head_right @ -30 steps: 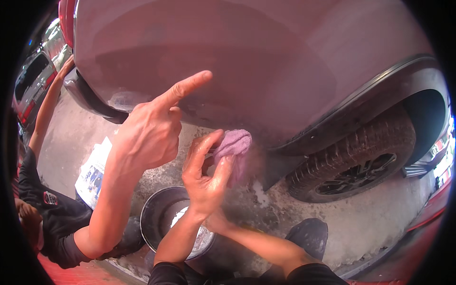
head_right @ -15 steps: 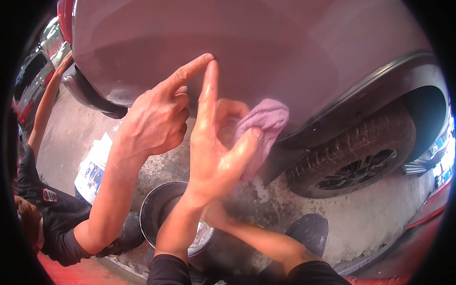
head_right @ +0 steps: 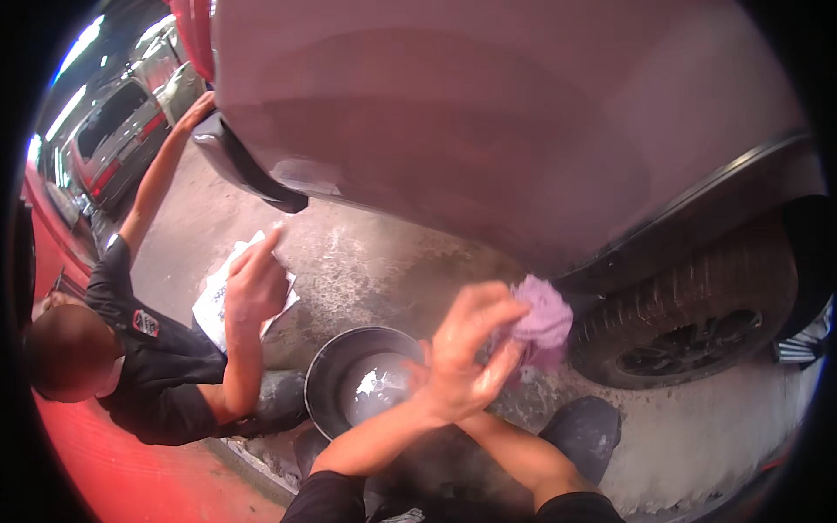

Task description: The person wets a sanding block in a bucket of water and sands the rear bumper of a car. They repeatedly dip the block in water and wipe the sanded area with a cloth.

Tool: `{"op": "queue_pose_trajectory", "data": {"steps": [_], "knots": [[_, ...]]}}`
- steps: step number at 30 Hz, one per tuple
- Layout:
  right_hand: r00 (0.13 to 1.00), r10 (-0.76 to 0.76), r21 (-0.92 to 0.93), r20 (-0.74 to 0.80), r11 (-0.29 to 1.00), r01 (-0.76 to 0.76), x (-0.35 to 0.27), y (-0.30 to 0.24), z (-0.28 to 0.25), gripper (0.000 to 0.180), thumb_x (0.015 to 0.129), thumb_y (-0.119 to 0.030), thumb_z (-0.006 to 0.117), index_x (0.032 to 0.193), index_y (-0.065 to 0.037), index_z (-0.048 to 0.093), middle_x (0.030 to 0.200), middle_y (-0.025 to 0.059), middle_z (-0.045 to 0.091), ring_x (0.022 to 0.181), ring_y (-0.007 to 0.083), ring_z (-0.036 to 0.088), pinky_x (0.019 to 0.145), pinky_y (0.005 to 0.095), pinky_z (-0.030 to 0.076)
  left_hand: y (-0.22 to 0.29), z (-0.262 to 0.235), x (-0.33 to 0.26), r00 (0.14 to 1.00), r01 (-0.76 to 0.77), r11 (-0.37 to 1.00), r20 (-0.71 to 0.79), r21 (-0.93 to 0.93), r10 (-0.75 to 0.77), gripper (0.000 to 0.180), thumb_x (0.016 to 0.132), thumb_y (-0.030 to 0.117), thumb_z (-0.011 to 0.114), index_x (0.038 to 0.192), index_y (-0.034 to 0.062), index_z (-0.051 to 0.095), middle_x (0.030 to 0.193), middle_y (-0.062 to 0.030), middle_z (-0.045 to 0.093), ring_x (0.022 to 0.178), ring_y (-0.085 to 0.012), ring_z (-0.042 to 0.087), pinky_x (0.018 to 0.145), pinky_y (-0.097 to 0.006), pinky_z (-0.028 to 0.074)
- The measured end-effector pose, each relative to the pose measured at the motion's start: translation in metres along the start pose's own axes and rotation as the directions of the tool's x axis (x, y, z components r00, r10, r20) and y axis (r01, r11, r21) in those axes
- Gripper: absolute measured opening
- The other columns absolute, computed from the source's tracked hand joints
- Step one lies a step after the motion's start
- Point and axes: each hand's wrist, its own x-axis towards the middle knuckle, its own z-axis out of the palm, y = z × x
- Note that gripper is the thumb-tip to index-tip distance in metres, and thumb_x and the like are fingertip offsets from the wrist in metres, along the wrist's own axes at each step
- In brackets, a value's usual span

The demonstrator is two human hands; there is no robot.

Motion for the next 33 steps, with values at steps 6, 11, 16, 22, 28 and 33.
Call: {"op": "queue_pose_trajectory", "data": {"steps": [6,11,16,22,28,33], "knots": [[0.998,-0.019,-0.342,0.067,0.939,0.041,0.006,-0.035,-0.025,0.046,0.088,-0.011,0.069,0.133,-0.016,0.072,0.162,0.0257,0.040,0.142,0.0497,0.046,0.116,0.0537,0.046,0.000,-0.089,0.124,0.797,-0.257,0.835,-0.382,0.487,0.468,0.038,0.093,-0.005,0.072,0.130,-0.0003,0.070,0.127,-0.0170,0.068,0.122,-0.0336,0.063,0.105,-0.044,0.051],[0.993,0.052,-0.320,0.103,0.947,-0.016,0.003,-0.051,-0.027,0.040,0.091,-0.011,0.067,0.130,-0.010,0.073,0.162,0.0278,0.039,0.145,0.0489,0.044,0.116,0.0542,0.045,-0.039,-0.149,0.214,0.768,-0.232,0.674,-0.293,0.701,0.569,0.040,0.110,0.009,0.051,0.146,-0.0020,0.062,0.154,-0.0240,0.058,0.147,-0.0414,0.050,0.126,-0.047,0.035],[0.989,-0.050,-0.309,0.138,0.947,0.091,-0.004,-0.032,-0.028,0.047,0.094,-0.017,0.069,0.140,-0.008,0.066,0.161,0.0281,0.041,0.145,0.0499,0.043,0.118,0.0552,0.042,-0.032,0.022,0.179,0.790,-0.487,0.526,0.094,0.697,0.606,0.066,0.091,0.013,0.061,0.155,-0.0025,0.053,0.165,-0.0270,0.045,0.159,-0.0440,0.035,0.128,-0.069,0.019],[0.995,-0.042,-0.356,0.087,0.932,0.071,-0.003,-0.050,-0.036,0.052,0.089,-0.012,0.069,0.141,-0.010,0.065,0.164,0.0267,0.036,0.141,0.0513,0.047,0.115,0.0547,0.045,-0.044,0.041,0.168,0.737,-0.614,0.528,0.186,0.586,0.650,0.071,0.090,0.026,0.068,0.155,0.0017,0.055,0.163,-0.0230,0.049,0.154,-0.0448,0.043,0.130,-0.067,0.014],[0.995,0.022,-0.454,0.102,0.891,0.027,0.001,-0.043,-0.033,0.041,0.088,-0.010,0.070,0.129,-0.012,0.073,0.160,0.0299,0.040,0.136,0.0521,0.051,0.112,0.0532,0.049,-0.093,-0.169,0.225,0.689,-0.314,0.717,-0.370,0.622,0.623,0.048,0.111,0.018,0.044,0.153,-0.0033,0.051,0.155,-0.0249,0.050,0.148,-0.0459,0.043,0.127,-0.055,0.027],[0.992,-0.036,-0.547,0.124,0.832,0.099,0.001,-0.036,-0.023,0.048,0.095,-0.016,0.070,0.143,-0.009,0.063,0.155,0.0301,0.046,0.136,0.0463,0.053,0.112,0.0513,0.049,-0.142,-0.044,0.128,0.800,-0.115,0.771,-0.403,0.626,0.445,0.083,0.097,0.037,0.065,0.165,0.0010,0.033,0.170,-0.0231,0.031,0.158,-0.0460,0.025,0.128,-0.065,0.015]]}}
